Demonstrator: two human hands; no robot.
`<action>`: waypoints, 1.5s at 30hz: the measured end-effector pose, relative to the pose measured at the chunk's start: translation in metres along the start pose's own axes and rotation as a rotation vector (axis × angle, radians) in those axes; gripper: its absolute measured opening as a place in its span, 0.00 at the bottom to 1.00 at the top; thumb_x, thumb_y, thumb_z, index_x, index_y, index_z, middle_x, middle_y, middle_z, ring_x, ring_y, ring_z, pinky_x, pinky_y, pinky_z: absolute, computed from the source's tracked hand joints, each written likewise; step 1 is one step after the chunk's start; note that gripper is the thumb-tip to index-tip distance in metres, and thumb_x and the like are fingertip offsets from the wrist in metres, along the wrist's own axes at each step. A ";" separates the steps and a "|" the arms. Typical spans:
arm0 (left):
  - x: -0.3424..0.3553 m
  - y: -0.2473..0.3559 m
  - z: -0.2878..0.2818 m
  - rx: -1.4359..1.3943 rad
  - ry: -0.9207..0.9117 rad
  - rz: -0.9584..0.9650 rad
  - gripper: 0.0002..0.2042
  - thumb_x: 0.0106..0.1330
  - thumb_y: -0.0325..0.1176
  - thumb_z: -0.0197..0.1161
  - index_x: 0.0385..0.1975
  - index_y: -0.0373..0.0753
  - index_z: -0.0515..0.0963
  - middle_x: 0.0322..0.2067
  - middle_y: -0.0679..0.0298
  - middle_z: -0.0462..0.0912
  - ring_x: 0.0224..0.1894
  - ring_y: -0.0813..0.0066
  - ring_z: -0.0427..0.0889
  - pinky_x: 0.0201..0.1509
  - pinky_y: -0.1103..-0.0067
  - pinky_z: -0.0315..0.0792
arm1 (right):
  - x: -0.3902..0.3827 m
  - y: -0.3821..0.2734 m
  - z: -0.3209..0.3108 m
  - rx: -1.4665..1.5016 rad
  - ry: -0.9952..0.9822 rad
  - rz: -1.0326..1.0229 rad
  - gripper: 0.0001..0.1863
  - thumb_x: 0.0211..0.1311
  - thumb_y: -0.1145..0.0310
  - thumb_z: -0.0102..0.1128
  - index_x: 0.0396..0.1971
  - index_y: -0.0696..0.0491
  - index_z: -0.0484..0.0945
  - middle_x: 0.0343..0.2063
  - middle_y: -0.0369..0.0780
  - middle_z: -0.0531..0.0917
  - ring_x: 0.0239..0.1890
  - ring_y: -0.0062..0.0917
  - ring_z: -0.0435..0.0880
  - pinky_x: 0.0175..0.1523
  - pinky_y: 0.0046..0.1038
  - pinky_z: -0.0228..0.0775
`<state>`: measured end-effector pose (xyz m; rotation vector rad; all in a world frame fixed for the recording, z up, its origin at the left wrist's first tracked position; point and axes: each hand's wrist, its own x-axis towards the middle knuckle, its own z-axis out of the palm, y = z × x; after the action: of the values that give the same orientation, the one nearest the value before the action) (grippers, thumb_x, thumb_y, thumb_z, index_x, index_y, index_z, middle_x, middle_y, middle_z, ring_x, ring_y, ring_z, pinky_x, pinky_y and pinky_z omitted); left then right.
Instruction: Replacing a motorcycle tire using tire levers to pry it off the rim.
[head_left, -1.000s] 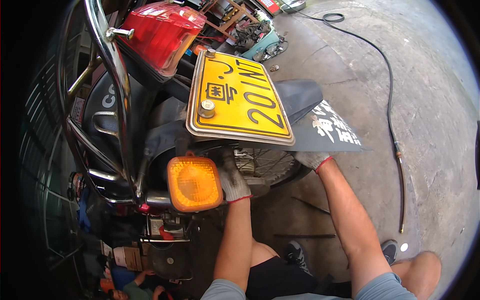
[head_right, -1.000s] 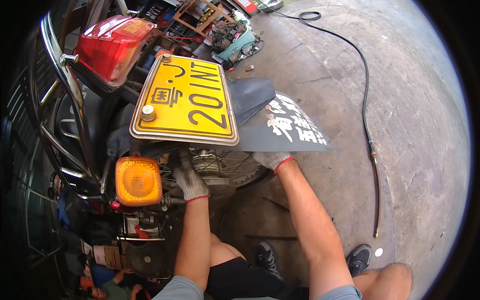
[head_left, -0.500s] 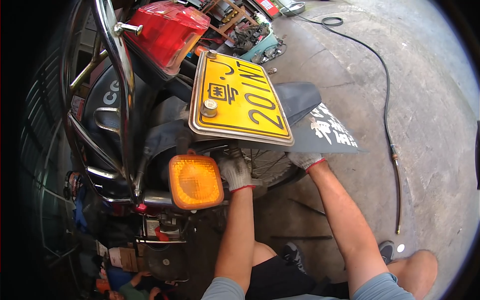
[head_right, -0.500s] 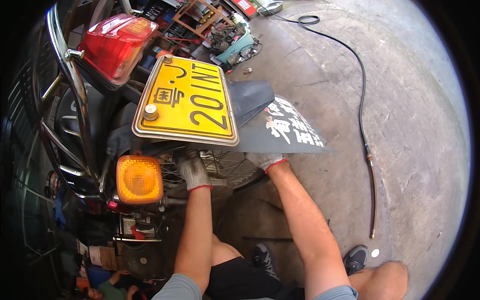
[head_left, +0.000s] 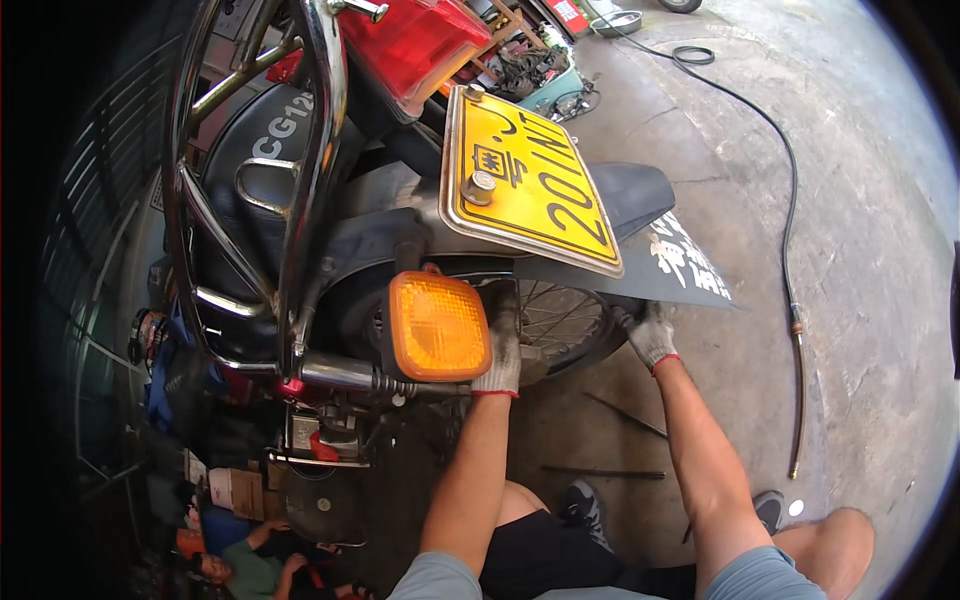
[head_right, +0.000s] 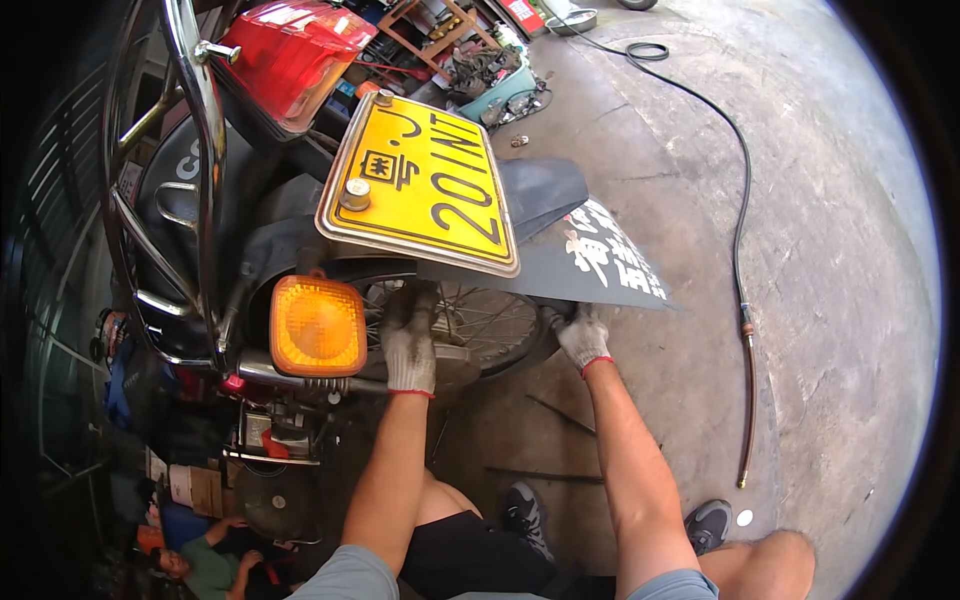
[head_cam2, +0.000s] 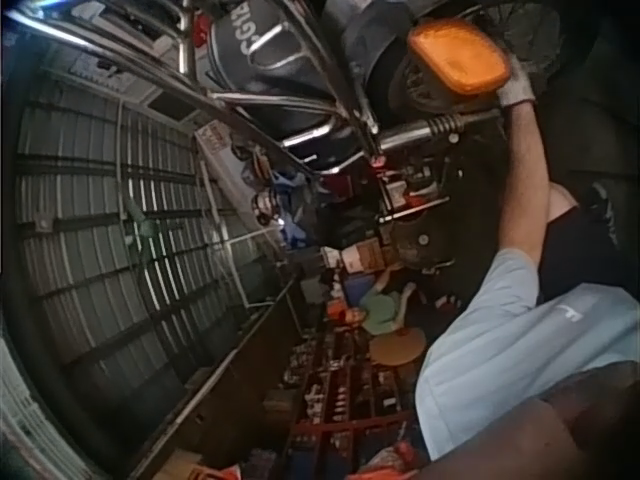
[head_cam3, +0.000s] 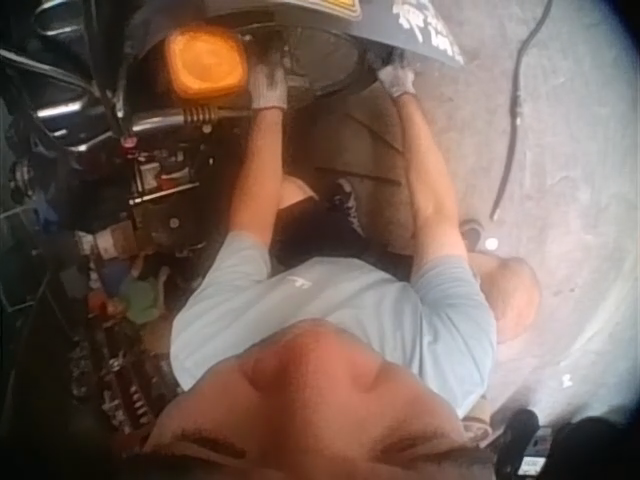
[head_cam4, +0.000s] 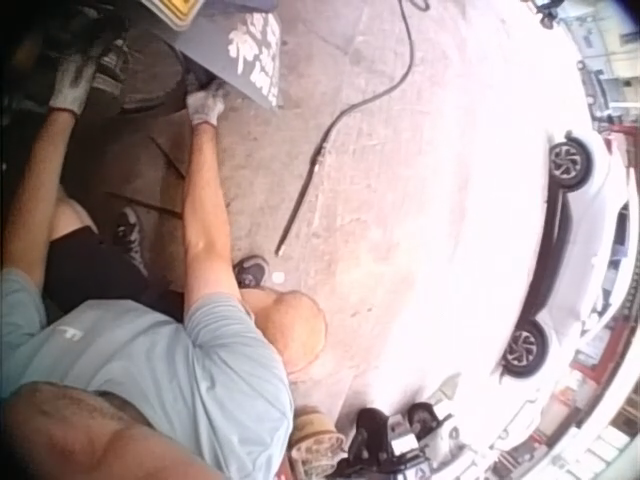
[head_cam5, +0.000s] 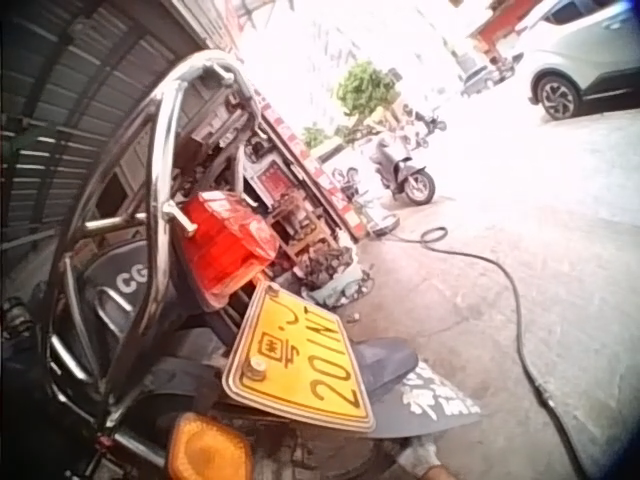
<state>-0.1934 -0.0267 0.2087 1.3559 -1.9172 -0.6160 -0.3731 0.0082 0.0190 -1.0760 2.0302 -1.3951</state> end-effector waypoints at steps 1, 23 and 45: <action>0.006 -0.029 -0.019 -0.069 0.169 0.115 0.20 0.65 0.44 0.59 0.50 0.37 0.75 0.45 0.59 0.79 0.43 0.69 0.77 0.45 0.77 0.71 | -0.004 -0.022 -0.003 0.011 -0.037 0.013 0.32 0.56 0.51 0.59 0.56 0.56 0.67 0.54 0.49 0.74 0.55 0.42 0.75 0.58 0.35 0.67; 0.067 -0.122 -0.034 -1.284 0.127 0.080 0.21 0.74 0.40 0.42 0.63 0.38 0.62 0.62 0.60 0.67 0.59 0.64 0.70 0.63 0.71 0.66 | 0.027 -0.097 -0.043 -0.129 0.178 -0.746 0.12 0.54 0.66 0.56 0.38 0.53 0.80 0.34 0.45 0.82 0.37 0.39 0.80 0.46 0.37 0.69; 0.000 0.016 -0.002 -0.226 0.306 0.332 0.25 0.66 0.45 0.57 0.57 0.34 0.69 0.56 0.53 0.73 0.58 0.59 0.71 0.62 0.70 0.62 | 0.024 -0.096 -0.042 0.527 -0.209 -0.403 0.25 0.58 0.57 0.60 0.52 0.55 0.72 0.48 0.50 0.78 0.49 0.41 0.77 0.52 0.37 0.70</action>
<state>-0.2012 -0.0216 0.2213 0.9055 -1.7132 -0.4179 -0.3846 -0.0045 0.1253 -1.3512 1.2311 -1.7893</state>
